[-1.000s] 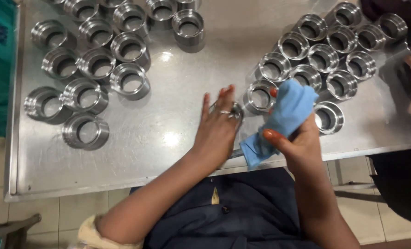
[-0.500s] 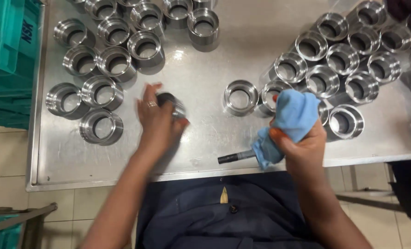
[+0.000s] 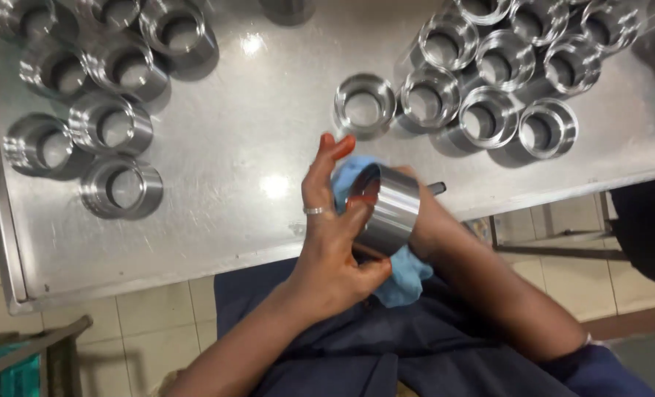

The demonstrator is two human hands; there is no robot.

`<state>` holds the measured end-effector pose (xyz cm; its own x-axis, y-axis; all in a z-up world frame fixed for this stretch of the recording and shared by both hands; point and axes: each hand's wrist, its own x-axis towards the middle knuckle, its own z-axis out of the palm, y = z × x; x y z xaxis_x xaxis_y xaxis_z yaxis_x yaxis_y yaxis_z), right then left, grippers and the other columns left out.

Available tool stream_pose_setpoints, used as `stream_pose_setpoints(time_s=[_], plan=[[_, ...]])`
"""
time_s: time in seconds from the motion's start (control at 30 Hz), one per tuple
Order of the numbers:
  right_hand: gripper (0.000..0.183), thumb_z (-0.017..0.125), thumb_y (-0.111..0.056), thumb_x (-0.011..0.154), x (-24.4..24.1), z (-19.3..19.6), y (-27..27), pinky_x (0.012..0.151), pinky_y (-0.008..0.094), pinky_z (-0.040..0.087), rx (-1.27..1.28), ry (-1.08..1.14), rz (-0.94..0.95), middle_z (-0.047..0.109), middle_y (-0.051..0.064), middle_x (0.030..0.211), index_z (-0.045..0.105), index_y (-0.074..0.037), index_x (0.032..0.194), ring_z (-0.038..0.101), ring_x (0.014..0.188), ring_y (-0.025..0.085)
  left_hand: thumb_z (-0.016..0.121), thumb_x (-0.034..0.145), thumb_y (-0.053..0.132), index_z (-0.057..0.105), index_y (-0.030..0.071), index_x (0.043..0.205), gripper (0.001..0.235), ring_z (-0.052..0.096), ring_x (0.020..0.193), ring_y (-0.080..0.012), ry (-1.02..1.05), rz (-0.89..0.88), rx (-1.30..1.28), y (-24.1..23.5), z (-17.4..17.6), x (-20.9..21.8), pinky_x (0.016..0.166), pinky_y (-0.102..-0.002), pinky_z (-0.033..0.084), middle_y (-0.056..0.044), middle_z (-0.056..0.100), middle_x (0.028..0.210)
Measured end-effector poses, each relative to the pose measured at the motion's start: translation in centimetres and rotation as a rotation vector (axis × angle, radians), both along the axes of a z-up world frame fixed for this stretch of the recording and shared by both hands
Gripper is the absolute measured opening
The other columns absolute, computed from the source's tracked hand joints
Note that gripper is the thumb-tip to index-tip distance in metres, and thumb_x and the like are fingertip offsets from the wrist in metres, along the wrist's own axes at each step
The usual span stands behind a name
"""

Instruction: Cleaning circular metal parts using a blue cloth.

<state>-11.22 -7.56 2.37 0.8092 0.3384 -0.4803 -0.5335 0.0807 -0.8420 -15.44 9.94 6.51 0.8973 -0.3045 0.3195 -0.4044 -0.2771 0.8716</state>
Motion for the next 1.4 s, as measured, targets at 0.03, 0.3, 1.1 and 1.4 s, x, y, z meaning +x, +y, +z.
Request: stream_pose_setpoints(time_s=[0.03, 0.3, 1.1, 1.4], plan=[[0.019, 0.073, -0.014, 0.087, -0.1, 1.7, 0.2, 0.061, 0.028, 0.056, -0.031, 0.002, -0.016, 0.074, 0.007, 0.086, 0.075, 0.001, 0.099, 0.07, 0.074, 0.015, 0.075, 0.067, 0.004, 0.068, 0.001, 0.116, 0.049, -0.002, 0.165, -0.0473, 0.035, -0.016, -0.018, 0.1, 0.0, -0.1, 0.135, -0.064, 0.019, -0.018, 0.014, 0.166], [0.022, 0.077, -0.016, 0.088, -0.9, 8.0, 1.3, 0.082, 0.04, 0.06, -0.756, -1.682, -0.038, 0.072, 0.019, 0.108, 0.066, -0.001, 0.101, 0.071, 0.1, 0.03, 0.081, 0.068, 0.008, 0.07, 0.001, 0.119, 0.053, -0.008, 0.16, -0.0472, 0.052, -0.09, -0.076, 1.1, 1.1, -0.3, 0.134, -0.064, 0.015, -0.019, 0.008, 0.164], [0.029, 0.078, -0.031, 0.088, -2.2, 4.1, 1.2, 0.087, 0.046, 0.047, -0.855, -1.767, 0.118, 0.065, 0.02, 0.134, 0.06, -0.01, 0.08, 0.063, 0.1, 0.028, 0.068, 0.099, 0.044, 0.042, -0.006, 0.146, 0.074, 0.054, 0.135, -0.027, 0.783, -0.262, -1.428, 2.5, -4.4, 0.1, 0.115, -0.042, 0.044, -0.017, 0.054, 0.147], [0.091, 0.078, -0.059, 0.08, -2.4, -1.3, -0.5, 0.107, 0.047, 0.044, -0.432, -1.148, 0.003, 0.054, 0.019, 0.143, 0.046, -0.001, 0.142, 0.052, 0.131, 0.034, 0.071, 0.096, 0.049, 0.044, 0.007, 0.154, 0.077, 0.023, 0.154, -0.0395, 0.355, -0.179, -0.825, 1.0, -3.2, -1.1, 0.129, -0.057, 0.027, -0.023, 0.019, 0.165]])
